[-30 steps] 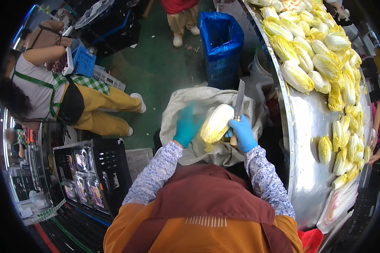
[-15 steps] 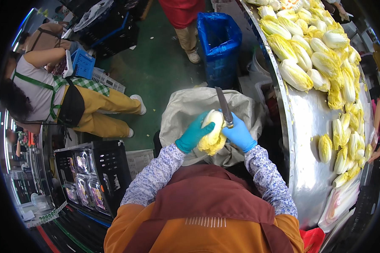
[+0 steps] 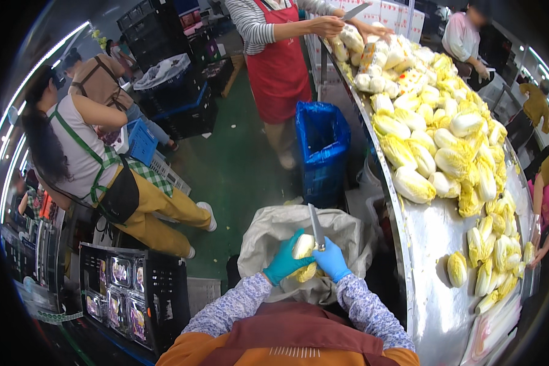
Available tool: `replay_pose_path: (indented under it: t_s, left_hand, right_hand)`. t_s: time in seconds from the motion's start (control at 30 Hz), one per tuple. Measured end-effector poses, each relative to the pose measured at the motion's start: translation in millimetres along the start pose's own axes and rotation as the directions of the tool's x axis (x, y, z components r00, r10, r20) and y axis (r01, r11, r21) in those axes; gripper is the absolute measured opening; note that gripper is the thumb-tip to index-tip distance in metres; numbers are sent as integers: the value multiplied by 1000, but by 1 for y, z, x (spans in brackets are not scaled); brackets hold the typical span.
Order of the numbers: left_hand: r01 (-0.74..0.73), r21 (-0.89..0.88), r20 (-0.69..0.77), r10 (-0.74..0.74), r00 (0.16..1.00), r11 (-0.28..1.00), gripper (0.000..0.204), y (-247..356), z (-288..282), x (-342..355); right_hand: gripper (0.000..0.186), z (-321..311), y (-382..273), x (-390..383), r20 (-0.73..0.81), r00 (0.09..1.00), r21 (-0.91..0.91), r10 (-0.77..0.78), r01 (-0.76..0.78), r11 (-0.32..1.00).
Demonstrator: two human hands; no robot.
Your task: The person prepares napa cabbage by hand using a knife, trimming the cores and removing outer leaves before placing the heads into a large white bag.
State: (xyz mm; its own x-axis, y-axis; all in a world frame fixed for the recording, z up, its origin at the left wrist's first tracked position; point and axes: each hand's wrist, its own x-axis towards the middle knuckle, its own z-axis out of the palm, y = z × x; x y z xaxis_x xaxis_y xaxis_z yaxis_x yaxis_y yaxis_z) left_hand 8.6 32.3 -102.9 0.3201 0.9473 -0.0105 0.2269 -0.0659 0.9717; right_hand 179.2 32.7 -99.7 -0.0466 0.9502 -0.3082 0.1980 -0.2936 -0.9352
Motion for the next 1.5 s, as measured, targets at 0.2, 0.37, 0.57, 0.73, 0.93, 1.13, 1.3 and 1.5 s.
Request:
replay_pose_path:
  t_s: [0.2,0.37,0.57,0.73,0.93,1.13,1.3,1.5]
  left_hand:
    - [237,-548,162,-176,971,802,64,-6,-15,-1]
    - [326,-761,191,-287,939,560,57,15,-27,-16]
    - [469,-868,396,-342,852,164,53,3,-31,-12]
    - [480,-841,427,-239,872,250,57,0,-18,0]
    - [384,-609,241,-299,923,694,56,35,-17,1]
    - [420,-548,381,-232,895,723,49,26,-32,11]
    - [399,-768,314,-249,916,501,49,34,-23,1]
    - [338,-504,339,-178,924,795,56,28,-21,-2]
  right_hand:
    - [42,-7,-8,5,-18,988,-268,-153,143,953]
    - [56,-32,35,37,-187,962,-507,-198,78,859]
    - [64,-31,-37,3,71,996,-3,-53,53,999]
    - [49,-9,-39,-19,114,990,137,-83,68,988]
    - [57,-11,-14,-6,135,991,204,-3,-25,979]
    - [71,-8,-24,-11,210,971,103,-115,95,990]
    - [82,-3,-30,-7,213,948,47,-238,233,971]
    - [67,-20,-28,-5,335,918,-37,-212,238,971]
